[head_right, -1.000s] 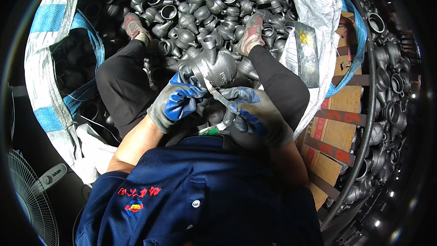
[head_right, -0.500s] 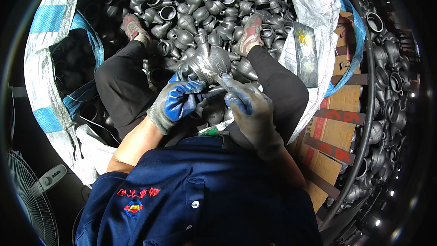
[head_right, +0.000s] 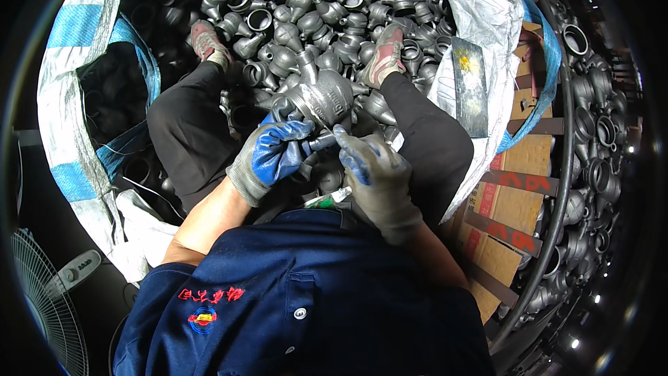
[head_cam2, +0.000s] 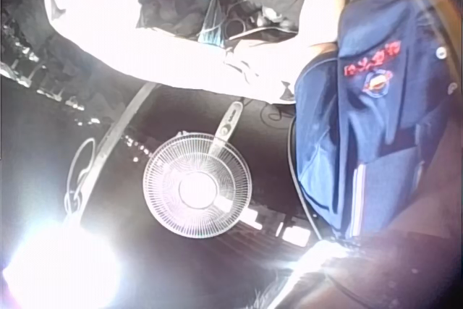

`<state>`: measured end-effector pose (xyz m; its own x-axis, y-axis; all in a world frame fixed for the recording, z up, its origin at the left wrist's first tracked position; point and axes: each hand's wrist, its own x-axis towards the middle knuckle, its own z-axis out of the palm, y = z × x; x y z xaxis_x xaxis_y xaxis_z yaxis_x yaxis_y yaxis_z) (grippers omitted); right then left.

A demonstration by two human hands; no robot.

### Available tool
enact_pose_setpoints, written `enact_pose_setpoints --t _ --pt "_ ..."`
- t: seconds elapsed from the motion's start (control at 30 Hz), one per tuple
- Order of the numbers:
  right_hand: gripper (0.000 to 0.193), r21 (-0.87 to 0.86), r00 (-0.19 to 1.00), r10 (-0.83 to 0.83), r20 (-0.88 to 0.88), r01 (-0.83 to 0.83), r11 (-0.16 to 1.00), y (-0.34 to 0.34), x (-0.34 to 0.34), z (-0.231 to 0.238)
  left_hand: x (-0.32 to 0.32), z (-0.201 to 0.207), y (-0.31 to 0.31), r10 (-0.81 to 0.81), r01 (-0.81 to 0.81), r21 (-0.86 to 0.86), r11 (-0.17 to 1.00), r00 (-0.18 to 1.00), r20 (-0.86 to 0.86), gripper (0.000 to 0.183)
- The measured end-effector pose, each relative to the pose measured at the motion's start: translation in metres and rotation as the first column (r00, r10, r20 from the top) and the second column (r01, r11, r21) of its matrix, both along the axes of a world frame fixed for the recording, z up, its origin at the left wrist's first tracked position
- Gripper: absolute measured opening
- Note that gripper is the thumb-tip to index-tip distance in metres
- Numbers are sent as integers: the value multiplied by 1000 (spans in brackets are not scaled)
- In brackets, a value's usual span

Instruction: Inspecting and deburring metal castings by hand using a scraper tool.

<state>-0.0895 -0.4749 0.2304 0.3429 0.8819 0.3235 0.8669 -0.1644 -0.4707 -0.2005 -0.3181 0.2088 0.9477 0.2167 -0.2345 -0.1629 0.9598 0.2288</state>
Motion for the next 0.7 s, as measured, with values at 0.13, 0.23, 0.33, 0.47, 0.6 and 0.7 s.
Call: enact_pose_setpoints --t 0.13,0.23,0.33,0.47,0.6,0.7 --pt "37 70 958 52 -282 -33 997 -1 9 14 -1 -11 3 51 -48 57 997 997 -53 37" --pt "40 110 961 105 -254 -79 991 0 13 13 5 13 -3 61 -55 55 997 992 -107 36" --pt "43 127 967 131 -218 -105 986 -1 13 13 3 2 0 73 -64 70 996 989 -127 37" --pt "42 123 965 141 -221 -116 986 -3 16 12 -6 -11 7 -79 89 95 992 992 -99 39" --pt "41 91 950 120 -289 -97 991 -5 15 14 -8 -1 6 -44 63 231 971 996 -83 39" --pt "38 44 960 101 -262 -93 995 -4 15 17 -8 8 4 93 -130 639 758 991 91 39"
